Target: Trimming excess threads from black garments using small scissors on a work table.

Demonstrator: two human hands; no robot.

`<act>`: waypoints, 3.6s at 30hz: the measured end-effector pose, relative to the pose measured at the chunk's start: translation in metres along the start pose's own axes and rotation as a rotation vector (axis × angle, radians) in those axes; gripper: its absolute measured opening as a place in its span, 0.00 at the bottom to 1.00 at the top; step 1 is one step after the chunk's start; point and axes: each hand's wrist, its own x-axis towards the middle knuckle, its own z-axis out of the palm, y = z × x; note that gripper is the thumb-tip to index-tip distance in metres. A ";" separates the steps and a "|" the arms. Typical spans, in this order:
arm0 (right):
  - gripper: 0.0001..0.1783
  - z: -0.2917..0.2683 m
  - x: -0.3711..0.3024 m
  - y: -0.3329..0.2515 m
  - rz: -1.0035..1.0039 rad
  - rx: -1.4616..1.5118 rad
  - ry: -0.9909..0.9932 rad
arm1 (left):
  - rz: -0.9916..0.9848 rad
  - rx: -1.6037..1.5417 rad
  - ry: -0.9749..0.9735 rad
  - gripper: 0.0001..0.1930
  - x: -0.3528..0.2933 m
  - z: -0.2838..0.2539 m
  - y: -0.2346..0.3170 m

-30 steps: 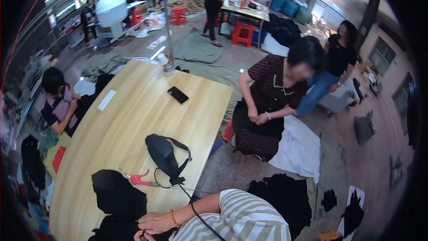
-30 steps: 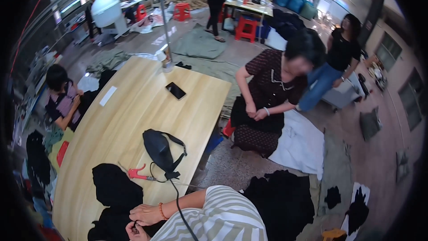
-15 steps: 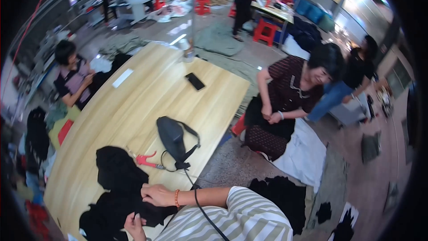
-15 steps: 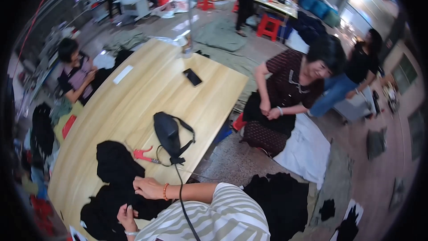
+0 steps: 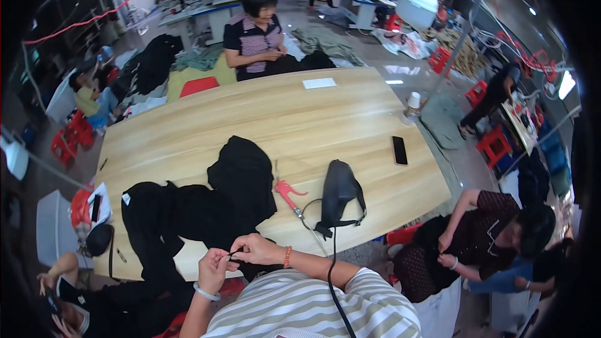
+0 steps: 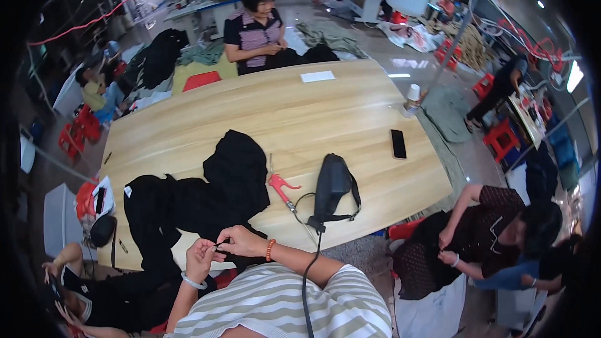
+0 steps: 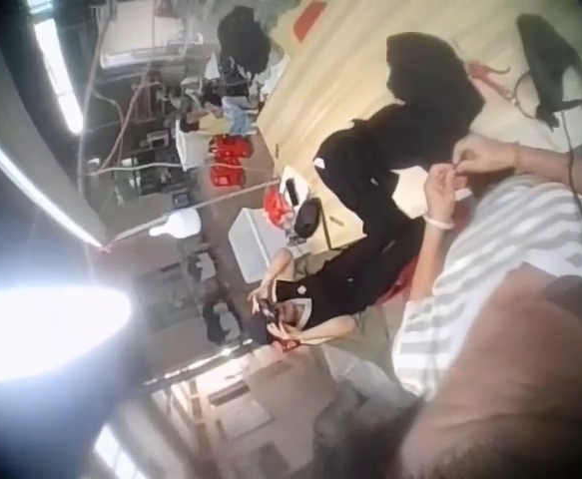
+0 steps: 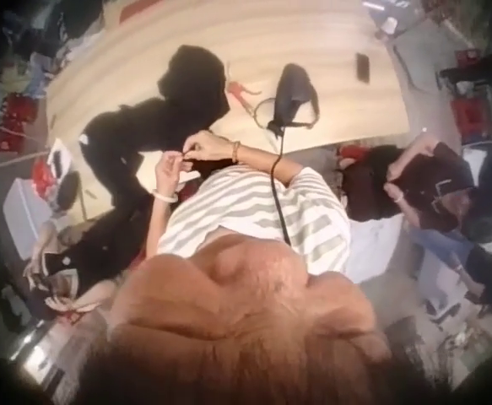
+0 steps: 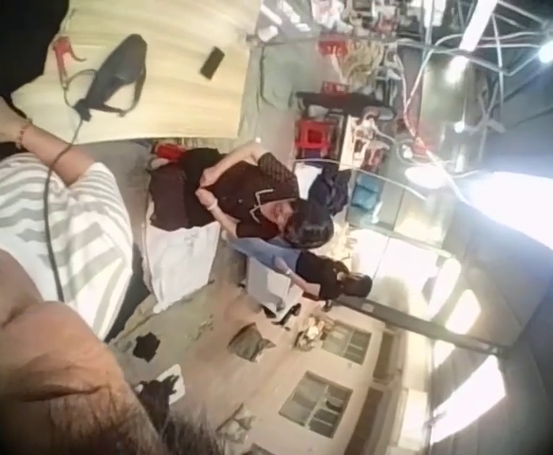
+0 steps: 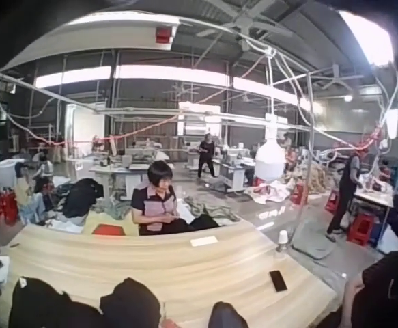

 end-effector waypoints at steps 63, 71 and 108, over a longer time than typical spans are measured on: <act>0.05 -0.037 0.038 -0.036 0.050 0.322 0.184 | 0.165 -0.356 0.407 0.11 0.026 0.026 0.035; 0.04 -0.038 0.043 -0.039 0.038 0.248 0.136 | 0.154 -0.183 0.408 0.07 0.033 0.028 0.041; 0.10 -0.044 0.016 -0.030 -0.483 -0.290 -0.089 | 0.301 0.120 0.307 0.17 0.021 0.033 0.023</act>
